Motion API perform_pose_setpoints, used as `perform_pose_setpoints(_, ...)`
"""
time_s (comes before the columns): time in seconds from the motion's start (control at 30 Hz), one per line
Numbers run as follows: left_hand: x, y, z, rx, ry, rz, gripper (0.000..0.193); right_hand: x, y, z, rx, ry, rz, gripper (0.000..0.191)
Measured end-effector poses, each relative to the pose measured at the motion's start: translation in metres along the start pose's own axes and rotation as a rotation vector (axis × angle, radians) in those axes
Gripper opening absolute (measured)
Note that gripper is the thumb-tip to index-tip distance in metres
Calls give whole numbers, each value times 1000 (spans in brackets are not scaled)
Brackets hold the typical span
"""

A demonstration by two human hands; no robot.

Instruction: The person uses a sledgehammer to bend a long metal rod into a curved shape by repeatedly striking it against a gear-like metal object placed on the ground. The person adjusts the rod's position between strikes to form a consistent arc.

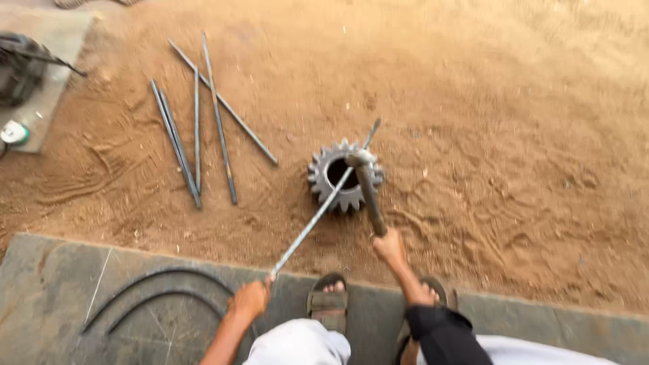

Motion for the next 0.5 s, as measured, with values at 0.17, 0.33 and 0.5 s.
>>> perform_pose_setpoints(0.17,16,-7,4,14,43,-32,76,56,-9,-57,-177,175,-257,25)
perform_pose_setpoints(0.33,20,-29,-17,31,26,-89,75,128,13,-112,-323,488,-894,23)
perform_pose_setpoints(0.5,10,-38,-29,67,51,-115,76,54,32,-47,-230,363,-676,21)
Point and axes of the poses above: each hand's wrist, its own y-axis towards the middle knuckle, its own z-axis out of the palm, x = y × z, the point moved 2 cm from there along y, towards the middle knuckle, and after that the axes turned 4 degrees about -z, right-handed, at the moved point
